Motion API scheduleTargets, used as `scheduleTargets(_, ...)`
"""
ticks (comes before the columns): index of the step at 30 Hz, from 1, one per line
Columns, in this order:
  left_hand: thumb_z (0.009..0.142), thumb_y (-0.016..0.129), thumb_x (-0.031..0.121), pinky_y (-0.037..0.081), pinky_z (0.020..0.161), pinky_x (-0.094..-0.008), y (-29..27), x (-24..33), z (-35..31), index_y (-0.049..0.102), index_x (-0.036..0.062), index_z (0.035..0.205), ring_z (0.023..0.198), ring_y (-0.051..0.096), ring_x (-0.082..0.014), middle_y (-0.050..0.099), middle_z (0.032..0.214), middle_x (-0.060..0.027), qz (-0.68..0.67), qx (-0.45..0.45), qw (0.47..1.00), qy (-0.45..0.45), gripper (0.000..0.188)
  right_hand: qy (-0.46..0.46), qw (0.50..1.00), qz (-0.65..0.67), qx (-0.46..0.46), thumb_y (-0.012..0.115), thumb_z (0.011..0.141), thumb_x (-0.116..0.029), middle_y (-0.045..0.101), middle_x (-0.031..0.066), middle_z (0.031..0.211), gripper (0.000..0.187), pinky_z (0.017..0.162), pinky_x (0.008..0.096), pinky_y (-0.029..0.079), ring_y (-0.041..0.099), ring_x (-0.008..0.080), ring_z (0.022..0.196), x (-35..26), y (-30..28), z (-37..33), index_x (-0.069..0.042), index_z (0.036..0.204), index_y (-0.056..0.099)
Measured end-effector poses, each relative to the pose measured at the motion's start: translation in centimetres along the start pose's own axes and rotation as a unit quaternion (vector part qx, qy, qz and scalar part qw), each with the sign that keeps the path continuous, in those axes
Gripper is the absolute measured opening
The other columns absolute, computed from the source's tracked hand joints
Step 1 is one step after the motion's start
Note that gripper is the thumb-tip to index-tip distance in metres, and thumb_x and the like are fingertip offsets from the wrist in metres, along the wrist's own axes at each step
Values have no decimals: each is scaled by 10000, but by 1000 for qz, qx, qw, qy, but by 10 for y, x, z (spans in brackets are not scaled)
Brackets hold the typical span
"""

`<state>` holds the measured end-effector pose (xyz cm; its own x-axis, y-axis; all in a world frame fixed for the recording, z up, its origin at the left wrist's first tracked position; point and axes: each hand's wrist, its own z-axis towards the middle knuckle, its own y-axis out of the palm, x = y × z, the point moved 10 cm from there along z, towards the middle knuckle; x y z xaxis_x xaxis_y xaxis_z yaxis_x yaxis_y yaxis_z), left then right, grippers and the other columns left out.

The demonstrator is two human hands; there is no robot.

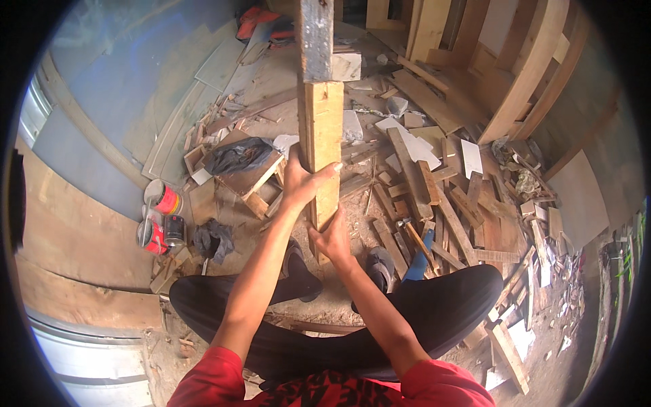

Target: The person sits on the floor and uses a hammer to repeatedly strike a piece of wood, breaking it into smaller pieces. The person then uses a saw to cut another piece of wood.

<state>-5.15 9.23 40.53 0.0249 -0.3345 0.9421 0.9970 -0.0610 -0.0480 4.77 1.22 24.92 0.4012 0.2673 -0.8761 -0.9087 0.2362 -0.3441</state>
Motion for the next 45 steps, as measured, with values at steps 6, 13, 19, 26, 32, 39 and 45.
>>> scheduleTargets(6, 706, 898, 261, 554, 867, -334, -12, 62, 20, 382, -82, 1276, 983, 661, -228, 636, 1122, -186, -55, -80, 984, 148, 842, -103, 975, 191, 54, 688, 864, -536, 360, 281, 1454, 987, 1092, 543, 362, 393, 389, 1365, -90, -93, 81, -24, 1519, 156)
scheduleTargets(13, 670, 905, 305, 428, 1025, -393, 24, 92, 3, 425, -67, 1310, 1165, 563, -266, 580, 1233, -196, 32, -184, 974, 132, 883, -62, 951, 302, 13, 782, 834, -407, 613, 180, 1212, 743, 973, 384, 472, 597, 225, 1122, -208, -138, 150, 20, 1355, 468)
scheduleTargets(19, 565, 943, 498, 412, 1074, -408, 35, 78, -3, 359, -86, 1397, 1264, 517, -332, 521, 1339, -272, 123, -236, 961, 77, 1172, -25, 900, 408, 152, 765, 844, -420, 668, 107, 988, 540, 751, 318, 546, 660, 171, 832, -176, -157, 126, 12, 1124, 601)
scheduleTargets(26, 964, 558, 492, 365, 1087, -492, -228, -8, -104, 567, 16, 1289, 1275, 518, -256, 592, 1334, -157, -56, 288, 950, 106, 575, 53, 829, 463, 309, 623, 860, -582, 563, 90, 1341, 740, 1079, 558, 355, 540, 301, 1227, -75, -219, 127, -162, 1442, 443)
scheduleTargets(32, 761, 481, 856, 211, 1178, -508, -172, -87, -166, 382, 83, 1473, 1447, 320, -278, 377, 1549, -124, -283, 225, 930, 64, 1056, 83, 824, 491, 270, 644, 905, -511, 583, 59, 1251, 625, 1009, 472, 468, 588, 276, 1137, 11, -223, 116, -125, 1370, 483)
scheduleTargets(39, 540, 948, 498, 436, 1071, -385, -123, -17, -155, 459, -36, 1370, 1214, 565, -236, 598, 1284, -156, -252, 62, 962, 90, 1101, 283, 794, 490, 221, 391, 992, -553, 527, 116, 1405, 605, 1034, 616, 427, 549, 372, 1248, 124, -165, 56, -137, 1429, 446)
scheduleTargets(45, 503, 979, 403, 450, 975, -365, -76, 77, -151, 619, 58, 1232, 1133, 572, -252, 605, 1223, -104, 9, 24, 972, 234, 883, 371, 735, 549, 144, 248, 1033, -516, 562, 139, 1381, 601, 1024, 603, 445, 554, 399, 1240, 212, -147, 33, -120, 1425, 475)
